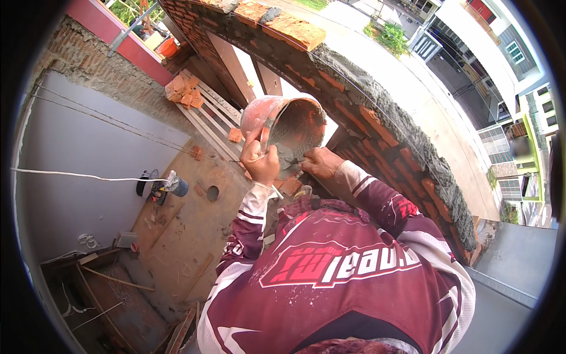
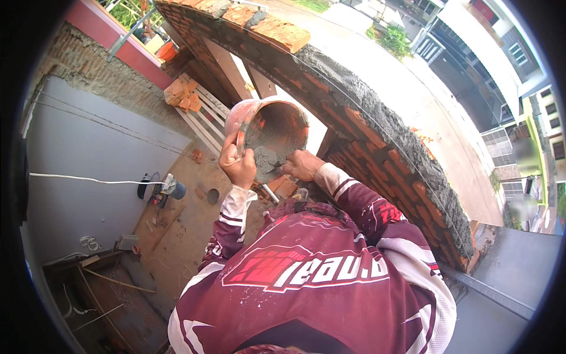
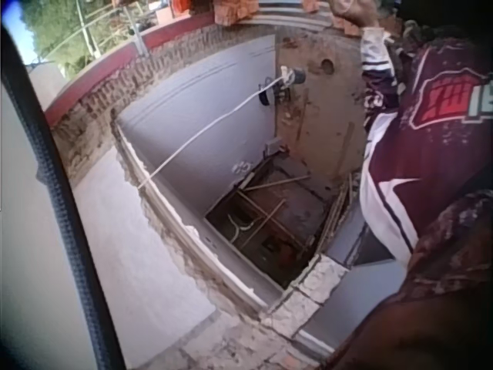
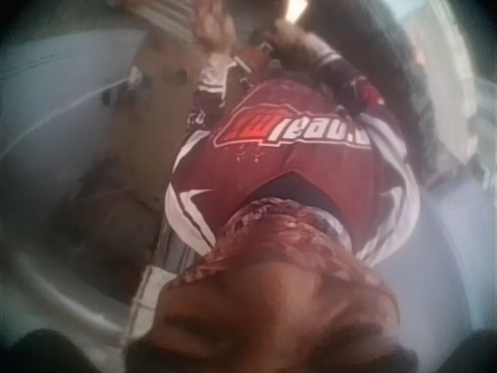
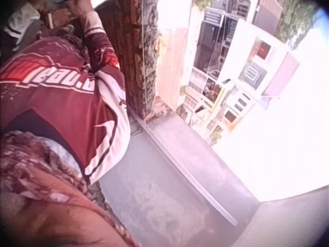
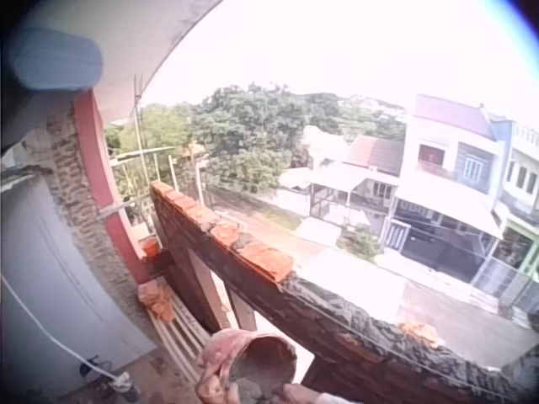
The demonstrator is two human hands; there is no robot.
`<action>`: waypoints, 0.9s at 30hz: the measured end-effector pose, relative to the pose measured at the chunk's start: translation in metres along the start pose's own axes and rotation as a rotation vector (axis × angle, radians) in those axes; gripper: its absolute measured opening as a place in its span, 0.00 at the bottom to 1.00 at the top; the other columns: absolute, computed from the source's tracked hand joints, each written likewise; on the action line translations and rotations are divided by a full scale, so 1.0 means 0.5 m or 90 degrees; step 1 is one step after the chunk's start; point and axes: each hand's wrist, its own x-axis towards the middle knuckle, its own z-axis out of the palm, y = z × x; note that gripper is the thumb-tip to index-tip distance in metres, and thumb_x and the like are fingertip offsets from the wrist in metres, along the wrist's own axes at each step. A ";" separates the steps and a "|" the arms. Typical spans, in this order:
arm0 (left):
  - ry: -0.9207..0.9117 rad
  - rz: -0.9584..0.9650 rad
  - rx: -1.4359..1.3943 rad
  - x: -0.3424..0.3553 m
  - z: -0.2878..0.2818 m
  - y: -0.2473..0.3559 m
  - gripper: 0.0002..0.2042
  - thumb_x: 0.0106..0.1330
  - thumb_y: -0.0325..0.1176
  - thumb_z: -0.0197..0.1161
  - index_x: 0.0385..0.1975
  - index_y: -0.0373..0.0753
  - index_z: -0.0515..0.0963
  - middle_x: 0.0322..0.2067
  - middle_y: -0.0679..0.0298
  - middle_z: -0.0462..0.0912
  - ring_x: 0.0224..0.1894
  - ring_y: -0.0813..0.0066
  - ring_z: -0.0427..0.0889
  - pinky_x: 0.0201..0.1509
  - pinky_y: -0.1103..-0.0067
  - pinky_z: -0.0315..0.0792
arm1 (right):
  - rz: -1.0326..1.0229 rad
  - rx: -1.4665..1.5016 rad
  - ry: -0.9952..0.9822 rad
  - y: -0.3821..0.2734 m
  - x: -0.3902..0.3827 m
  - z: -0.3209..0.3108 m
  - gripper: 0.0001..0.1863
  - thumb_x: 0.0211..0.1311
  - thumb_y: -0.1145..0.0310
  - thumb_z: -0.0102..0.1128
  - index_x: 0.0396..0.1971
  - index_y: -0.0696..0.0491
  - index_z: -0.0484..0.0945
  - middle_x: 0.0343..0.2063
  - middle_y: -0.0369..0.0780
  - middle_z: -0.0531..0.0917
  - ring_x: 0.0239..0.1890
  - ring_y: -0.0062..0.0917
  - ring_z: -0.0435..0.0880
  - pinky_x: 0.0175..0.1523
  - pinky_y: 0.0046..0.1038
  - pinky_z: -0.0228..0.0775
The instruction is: The person applies mortar to a brick wall using a trowel and places bricks on top. The person repeatedly scoops mortar from a bucket, spreads it along the wall, and positions bricks to continue building the wall.
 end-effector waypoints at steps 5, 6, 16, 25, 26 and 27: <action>0.184 -0.366 -0.247 -0.031 -0.033 -0.071 0.11 0.51 0.14 0.55 0.33 0.25 0.79 0.50 0.55 0.87 0.47 0.74 0.84 0.51 0.82 0.76 | 0.063 -0.006 0.048 -0.005 -0.008 0.015 0.24 0.64 0.49 0.60 0.41 0.58 0.80 0.37 0.56 0.87 0.45 0.55 0.86 0.53 0.50 0.77; 0.264 -0.408 -0.220 -0.035 -0.036 -0.093 0.16 0.49 0.16 0.55 0.40 0.25 0.81 0.42 0.61 0.86 0.38 0.72 0.85 0.39 0.78 0.79 | 0.076 -0.039 0.038 -0.007 -0.007 0.005 0.23 0.64 0.49 0.61 0.42 0.57 0.80 0.37 0.55 0.87 0.45 0.55 0.86 0.52 0.50 0.77; 0.541 -0.741 -0.164 -0.200 -0.204 -0.163 0.20 0.46 0.22 0.57 0.44 0.31 0.79 0.34 0.57 0.80 0.22 0.60 0.81 0.14 0.65 0.72 | -0.141 -0.137 -0.066 -0.077 0.107 -0.033 0.21 0.57 0.51 0.68 0.40 0.54 0.83 0.33 0.51 0.87 0.40 0.50 0.87 0.47 0.47 0.79; 0.645 -0.688 -0.057 -0.311 -0.350 -0.160 0.17 0.46 0.25 0.57 0.39 0.29 0.78 0.31 0.56 0.78 0.21 0.60 0.80 0.14 0.64 0.71 | -0.015 0.345 -0.010 -0.049 0.361 -0.124 0.19 0.69 0.59 0.64 0.39 0.64 0.85 0.25 0.38 0.84 0.27 0.23 0.82 0.33 0.28 0.74; 0.619 -0.693 -0.050 -0.319 -0.358 -0.159 0.16 0.46 0.25 0.57 0.37 0.29 0.78 0.30 0.56 0.79 0.21 0.60 0.80 0.14 0.64 0.71 | 0.072 0.384 0.113 -0.031 0.382 -0.145 0.18 0.69 0.60 0.64 0.36 0.64 0.84 0.25 0.37 0.83 0.26 0.22 0.81 0.32 0.27 0.72; 0.615 -0.720 -0.028 -0.325 -0.364 -0.157 0.15 0.46 0.24 0.57 0.36 0.29 0.77 0.30 0.56 0.79 0.21 0.59 0.81 0.13 0.64 0.71 | 0.148 0.421 0.239 -0.012 0.384 -0.156 0.16 0.69 0.62 0.64 0.34 0.63 0.83 0.24 0.37 0.82 0.25 0.21 0.80 0.30 0.25 0.71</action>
